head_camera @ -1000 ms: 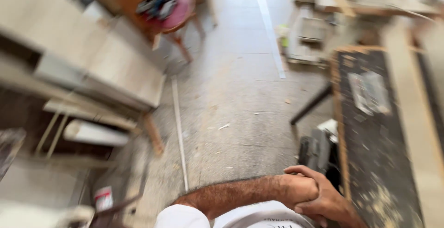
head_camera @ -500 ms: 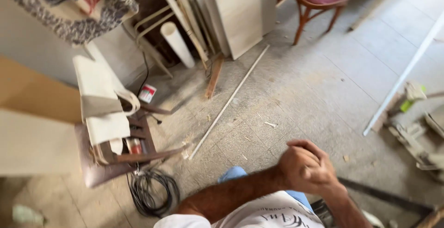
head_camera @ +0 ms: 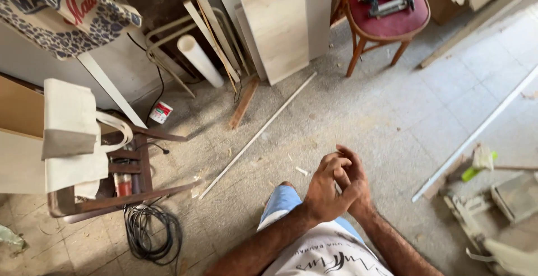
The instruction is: Drilling holes into wooden planks and arranging them on a workbench
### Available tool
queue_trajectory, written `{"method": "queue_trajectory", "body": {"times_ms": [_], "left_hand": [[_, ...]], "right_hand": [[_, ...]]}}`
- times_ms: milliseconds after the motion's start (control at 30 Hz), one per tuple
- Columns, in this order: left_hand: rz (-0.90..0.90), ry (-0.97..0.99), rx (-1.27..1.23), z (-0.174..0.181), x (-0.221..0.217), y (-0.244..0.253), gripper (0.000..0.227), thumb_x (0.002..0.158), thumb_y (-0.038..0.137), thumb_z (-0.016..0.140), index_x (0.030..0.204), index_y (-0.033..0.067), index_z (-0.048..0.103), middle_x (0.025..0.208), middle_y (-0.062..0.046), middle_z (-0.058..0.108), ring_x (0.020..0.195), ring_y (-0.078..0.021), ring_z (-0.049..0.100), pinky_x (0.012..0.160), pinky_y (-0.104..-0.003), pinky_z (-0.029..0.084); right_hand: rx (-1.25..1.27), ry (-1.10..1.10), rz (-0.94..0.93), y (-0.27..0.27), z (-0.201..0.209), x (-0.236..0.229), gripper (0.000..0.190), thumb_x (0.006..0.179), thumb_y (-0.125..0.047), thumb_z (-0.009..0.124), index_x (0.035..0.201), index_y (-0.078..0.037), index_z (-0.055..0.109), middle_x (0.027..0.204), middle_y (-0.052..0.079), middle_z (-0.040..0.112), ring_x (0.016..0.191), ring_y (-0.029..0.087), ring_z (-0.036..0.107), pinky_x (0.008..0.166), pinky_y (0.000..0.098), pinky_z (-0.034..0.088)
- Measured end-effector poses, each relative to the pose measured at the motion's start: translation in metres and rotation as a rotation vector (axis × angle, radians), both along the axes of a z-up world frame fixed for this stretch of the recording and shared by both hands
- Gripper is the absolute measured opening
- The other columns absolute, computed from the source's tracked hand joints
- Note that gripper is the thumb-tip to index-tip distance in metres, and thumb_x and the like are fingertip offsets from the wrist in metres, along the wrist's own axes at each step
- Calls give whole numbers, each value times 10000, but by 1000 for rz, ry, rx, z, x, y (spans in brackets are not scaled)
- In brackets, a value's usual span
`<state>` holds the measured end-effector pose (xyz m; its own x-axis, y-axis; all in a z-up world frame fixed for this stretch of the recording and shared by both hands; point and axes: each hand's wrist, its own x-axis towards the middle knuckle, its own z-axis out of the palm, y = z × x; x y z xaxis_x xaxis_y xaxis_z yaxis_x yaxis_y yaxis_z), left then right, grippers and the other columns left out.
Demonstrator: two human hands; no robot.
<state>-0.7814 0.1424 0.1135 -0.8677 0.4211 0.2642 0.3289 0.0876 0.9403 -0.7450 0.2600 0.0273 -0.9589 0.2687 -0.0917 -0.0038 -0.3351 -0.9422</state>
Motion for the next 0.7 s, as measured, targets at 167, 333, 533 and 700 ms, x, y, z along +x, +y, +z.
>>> {"method": "queue_trajectory", "body": {"times_ms": [167,333,533,700], "left_hand": [[-243,-188,-191,-13,-53,34,863,877,396,521,1601,30,228,1653,-287,246,1547,-397,247,1204,-490,277],[-508,-242,-146,-10,-144,60,1017,804,671,568,1594,97,282,1682,-332,193,1607,-435,122,1183,-578,284],[-602,150,-78,2,-253,114,969,737,781,537,1454,129,542,1451,-196,514,1439,-379,521,1055,-556,507],[-542,451,-139,-14,-317,170,923,780,799,478,1479,199,530,1195,-120,605,1242,-341,555,899,-552,453]], "right_hand": [[32,133,261,37,25,-67,778,963,-479,583,1564,-67,310,1622,123,329,1480,264,364,1196,500,377],[-91,291,495,90,41,-148,576,1050,-477,561,1445,-63,499,1584,244,358,1462,383,394,1175,594,385],[-486,225,429,130,82,-241,471,961,-475,727,731,-89,589,1049,143,565,1169,356,496,1113,684,380],[-489,202,248,172,76,-292,417,997,-334,624,721,-90,428,990,152,469,1225,357,468,1132,727,401]]}}
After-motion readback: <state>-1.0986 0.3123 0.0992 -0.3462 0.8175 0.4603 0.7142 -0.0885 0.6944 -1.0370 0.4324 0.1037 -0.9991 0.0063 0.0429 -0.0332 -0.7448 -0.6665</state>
